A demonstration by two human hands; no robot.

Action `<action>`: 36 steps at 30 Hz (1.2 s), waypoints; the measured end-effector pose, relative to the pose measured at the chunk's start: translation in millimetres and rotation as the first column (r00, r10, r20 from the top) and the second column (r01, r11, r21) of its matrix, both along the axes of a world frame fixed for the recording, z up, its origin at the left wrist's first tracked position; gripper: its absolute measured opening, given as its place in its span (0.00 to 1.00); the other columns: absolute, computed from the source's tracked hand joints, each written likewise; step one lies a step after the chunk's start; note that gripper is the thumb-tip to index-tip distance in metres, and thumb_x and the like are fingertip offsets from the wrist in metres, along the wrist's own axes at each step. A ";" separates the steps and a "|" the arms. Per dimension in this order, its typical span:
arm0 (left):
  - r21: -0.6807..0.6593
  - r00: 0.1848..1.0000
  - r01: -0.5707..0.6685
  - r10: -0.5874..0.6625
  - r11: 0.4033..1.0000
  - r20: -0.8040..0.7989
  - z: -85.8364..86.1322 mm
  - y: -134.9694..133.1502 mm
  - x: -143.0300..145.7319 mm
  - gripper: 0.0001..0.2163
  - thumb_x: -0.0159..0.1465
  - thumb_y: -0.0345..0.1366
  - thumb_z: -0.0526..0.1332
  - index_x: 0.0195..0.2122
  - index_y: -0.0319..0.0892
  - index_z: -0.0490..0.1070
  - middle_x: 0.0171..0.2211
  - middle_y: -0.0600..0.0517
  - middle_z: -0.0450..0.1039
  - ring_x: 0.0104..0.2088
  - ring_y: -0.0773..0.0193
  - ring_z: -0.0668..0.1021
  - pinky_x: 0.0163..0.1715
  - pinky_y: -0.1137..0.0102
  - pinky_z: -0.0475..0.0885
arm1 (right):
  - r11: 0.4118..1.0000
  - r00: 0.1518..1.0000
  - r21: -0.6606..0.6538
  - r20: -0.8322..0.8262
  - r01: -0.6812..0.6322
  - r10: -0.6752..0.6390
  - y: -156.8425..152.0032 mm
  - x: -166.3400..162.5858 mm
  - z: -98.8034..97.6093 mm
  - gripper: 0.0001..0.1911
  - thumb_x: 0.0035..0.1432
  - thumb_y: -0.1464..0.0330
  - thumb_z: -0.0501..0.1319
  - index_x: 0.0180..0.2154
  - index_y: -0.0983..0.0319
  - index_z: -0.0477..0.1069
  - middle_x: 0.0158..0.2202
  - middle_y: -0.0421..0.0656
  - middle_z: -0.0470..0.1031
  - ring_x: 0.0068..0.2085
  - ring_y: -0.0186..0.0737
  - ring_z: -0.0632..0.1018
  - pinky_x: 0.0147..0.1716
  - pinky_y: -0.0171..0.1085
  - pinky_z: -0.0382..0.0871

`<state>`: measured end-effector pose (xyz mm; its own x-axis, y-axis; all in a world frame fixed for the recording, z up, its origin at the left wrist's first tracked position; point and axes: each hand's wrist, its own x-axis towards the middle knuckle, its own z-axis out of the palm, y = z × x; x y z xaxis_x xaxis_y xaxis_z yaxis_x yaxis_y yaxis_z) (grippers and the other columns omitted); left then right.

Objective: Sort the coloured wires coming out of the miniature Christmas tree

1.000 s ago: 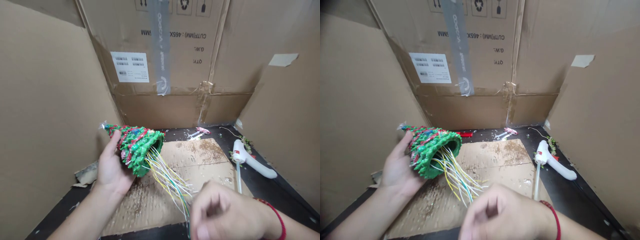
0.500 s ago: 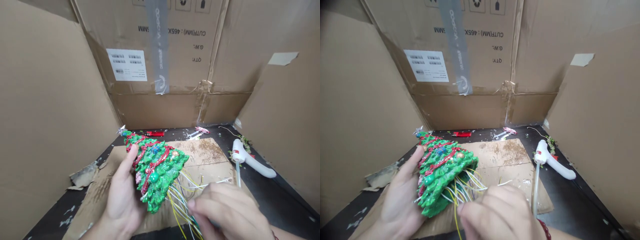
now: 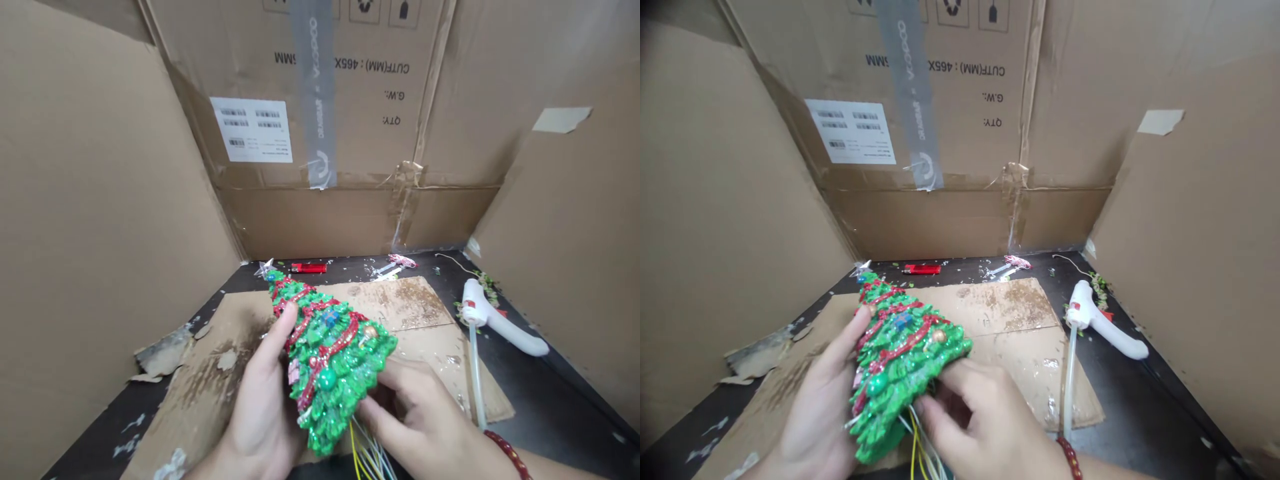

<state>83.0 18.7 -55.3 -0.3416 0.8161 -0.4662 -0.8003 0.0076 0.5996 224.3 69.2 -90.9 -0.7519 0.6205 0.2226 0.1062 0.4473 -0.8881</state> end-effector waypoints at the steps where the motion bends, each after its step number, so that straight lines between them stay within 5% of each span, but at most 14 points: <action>1: -0.011 1.000 0.012 -0.012 1.000 0.000 -1.2 -0.4 1.4 0.16 0.60 0.40 0.62 0.47 0.37 0.71 0.33 0.47 0.69 0.35 0.64 0.74 0.43 0.72 0.71 | 0.997 1.000 -0.077 0.000 0.004 -0.004 -0.8 -1.0 -1.3 0.09 0.57 0.70 0.54 0.26 0.64 0.65 0.24 0.40 0.68 0.29 0.32 0.69 0.29 0.31 0.62; 9: -0.014 1.000 0.025 -0.025 1.000 -0.009 -2.8 3.1 -2.1 0.15 0.61 0.40 0.61 0.47 0.37 0.71 0.32 0.48 0.69 0.33 0.65 0.74 0.41 0.72 0.71 | 0.934 0.998 -0.357 0.066 0.019 0.005 -3.7 3.1 -7.0 0.13 0.57 0.62 0.56 0.25 0.64 0.60 0.21 0.37 0.55 0.25 0.30 0.58 0.24 0.31 0.54; 13: 0.060 0.999 0.046 -0.045 0.997 -0.017 0.1 3.6 -5.9 0.17 0.60 0.40 0.62 0.47 0.37 0.70 0.32 0.47 0.69 0.33 0.65 0.74 0.42 0.72 0.71 | 0.944 0.994 -0.330 0.105 0.004 0.032 -2.8 5.6 -3.5 0.11 0.60 0.64 0.53 0.30 0.64 0.62 0.24 0.38 0.55 0.27 0.30 0.58 0.26 0.31 0.54; 23: 0.098 0.998 -0.010 0.016 0.995 -0.061 -4.1 5.6 -12.5 0.21 0.56 0.40 0.66 0.49 0.38 0.69 0.34 0.49 0.69 0.35 0.64 0.74 0.45 0.71 0.70 | 1.000 0.992 -0.020 0.122 -0.024 0.026 2.9 2.6 -1.9 0.08 0.59 0.70 0.50 0.29 0.64 0.61 0.23 0.38 0.59 0.24 0.30 0.60 0.23 0.32 0.54; 26: 0.107 0.996 0.002 0.007 0.994 -0.089 -3.0 4.7 -10.9 0.22 0.55 0.40 0.66 0.50 0.38 0.69 0.35 0.48 0.69 0.36 0.63 0.74 0.45 0.71 0.70 | 0.997 0.999 0.082 0.050 0.013 -0.017 3.4 1.0 -1.1 0.05 0.56 0.72 0.52 0.29 0.65 0.64 0.30 0.43 0.66 0.31 0.33 0.67 0.31 0.34 0.62; 30: 0.080 0.998 0.003 0.002 0.997 -0.063 -1.4 3.5 -11.0 0.22 0.57 0.40 0.65 0.51 0.39 0.68 0.36 0.49 0.69 0.37 0.64 0.74 0.45 0.72 0.70 | 0.992 0.999 -0.117 -0.040 -0.040 0.036 1.3 -2.2 -3.5 0.04 0.57 0.72 0.53 0.31 0.64 0.65 0.40 0.45 0.67 0.43 0.37 0.69 0.47 0.39 0.63; 33: 0.098 0.998 0.006 0.000 0.995 -0.058 -0.7 2.2 -12.6 0.23 0.56 0.42 0.65 0.51 0.40 0.68 0.35 0.49 0.69 0.37 0.63 0.74 0.44 0.72 0.70 | 0.855 0.984 -0.500 -0.170 -0.134 0.055 -1.0 -4.4 -6.4 0.07 0.60 0.66 0.55 0.37 0.62 0.59 0.40 0.44 0.67 0.39 0.36 0.72 0.40 0.37 0.68; 36: 0.129 0.994 0.036 -0.022 0.991 -0.105 0.3 0.8 -14.0 0.20 0.58 0.42 0.63 0.50 0.39 0.69 0.34 0.49 0.70 0.37 0.63 0.74 0.43 0.71 0.71 | 0.504 0.947 -0.802 -0.287 -0.320 0.144 -2.1 -4.8 -10.1 0.17 0.59 0.59 0.57 0.43 0.61 0.54 0.41 0.45 0.67 0.32 0.31 0.74 0.31 0.33 0.68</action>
